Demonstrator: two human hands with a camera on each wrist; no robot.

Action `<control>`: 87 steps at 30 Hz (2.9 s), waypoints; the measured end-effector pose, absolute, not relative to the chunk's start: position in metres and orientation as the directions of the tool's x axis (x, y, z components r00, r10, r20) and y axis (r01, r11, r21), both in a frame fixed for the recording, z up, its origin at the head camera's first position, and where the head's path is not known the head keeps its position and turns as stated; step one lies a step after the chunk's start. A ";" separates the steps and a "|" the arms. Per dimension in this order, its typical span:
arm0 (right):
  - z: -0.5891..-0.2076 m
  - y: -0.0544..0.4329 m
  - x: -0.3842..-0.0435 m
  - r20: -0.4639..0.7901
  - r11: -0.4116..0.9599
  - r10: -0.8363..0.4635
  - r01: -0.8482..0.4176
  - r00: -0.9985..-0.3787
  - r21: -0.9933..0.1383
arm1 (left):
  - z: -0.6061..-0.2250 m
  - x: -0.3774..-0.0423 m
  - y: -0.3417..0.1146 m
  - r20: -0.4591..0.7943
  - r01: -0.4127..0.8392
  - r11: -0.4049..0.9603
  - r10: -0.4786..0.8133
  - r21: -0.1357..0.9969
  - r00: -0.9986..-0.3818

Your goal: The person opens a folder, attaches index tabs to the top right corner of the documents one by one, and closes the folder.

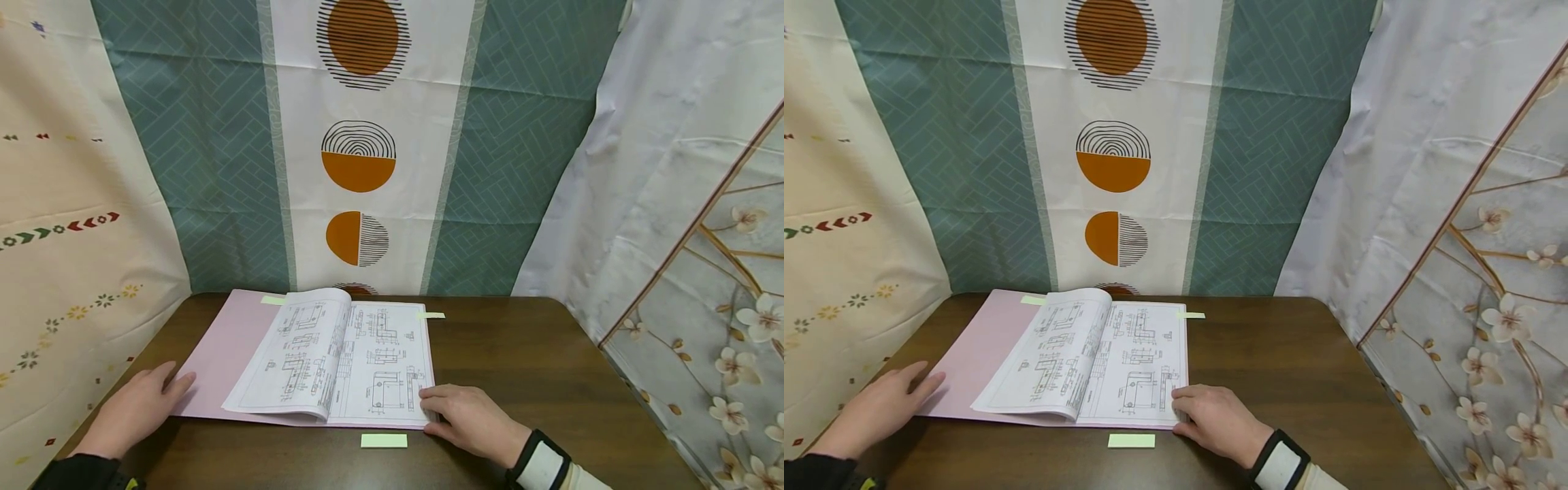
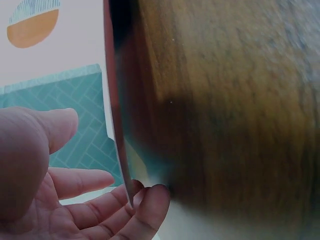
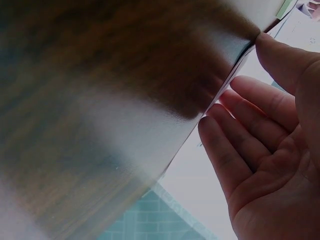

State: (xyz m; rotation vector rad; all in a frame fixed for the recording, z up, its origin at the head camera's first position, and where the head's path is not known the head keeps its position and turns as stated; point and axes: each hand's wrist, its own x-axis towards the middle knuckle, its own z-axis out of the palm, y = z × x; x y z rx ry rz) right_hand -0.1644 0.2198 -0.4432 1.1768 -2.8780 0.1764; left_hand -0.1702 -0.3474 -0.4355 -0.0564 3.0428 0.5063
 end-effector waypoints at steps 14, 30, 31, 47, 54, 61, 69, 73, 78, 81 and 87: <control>-0.444 0.220 -0.163 0.085 0.701 -0.702 -0.707 -0.707 -0.093 | -0.441 -0.175 -0.351 -0.140 -0.083 0.920 -0.031 0.383 -0.990; -0.444 0.222 -0.164 0.088 0.700 -0.701 -0.706 -0.708 -0.102 | -0.420 -0.173 -0.351 0.059 -0.108 0.827 -0.168 0.551 -0.984; -0.444 0.222 -0.164 0.090 0.700 -0.701 -0.707 -0.707 -0.102 | -0.417 -0.172 -0.350 0.083 -0.096 0.825 -0.170 0.556 -0.982; -0.445 0.223 -0.165 0.090 0.693 -0.708 -0.713 -0.701 -0.108 | -0.373 -0.161 -0.306 0.282 0.064 0.777 -0.150 0.627 -0.948; -0.445 0.222 -0.165 0.085 0.694 -0.708 -0.713 -0.701 -0.100 | -0.361 -0.154 -0.273 0.374 0.206 0.748 -0.060 0.631 -0.925; -0.443 0.220 -0.165 0.088 0.690 -0.711 -0.716 -0.698 -0.102 | -0.354 -0.155 -0.241 0.417 0.324 0.685 0.032 0.653 -0.908; -0.442 0.220 -0.164 0.096 0.688 -0.712 -0.718 -0.696 -0.102 | -0.352 -0.156 -0.199 0.429 0.421 0.616 0.146 0.666 -0.892; -0.441 0.219 -0.164 0.086 0.692 -0.708 -0.713 -0.701 -0.110 | -0.357 -0.158 -0.181 0.439 0.463 0.598 0.198 0.654 -0.876; -0.442 0.220 -0.164 0.093 0.691 -0.709 -0.715 -0.699 -0.110 | -0.365 -0.159 -0.164 0.437 0.490 0.598 0.246 0.634 -0.865; -0.443 0.220 -0.164 0.100 0.685 -0.713 -0.720 -0.694 -0.109 | -0.370 -0.159 -0.156 0.435 0.493 0.618 0.258 0.612 -0.863; -0.443 0.221 -0.164 0.135 0.670 -0.723 -0.736 -0.677 -0.100 | -0.380 -0.161 -0.143 0.444 0.519 0.637 0.293 0.570 -0.847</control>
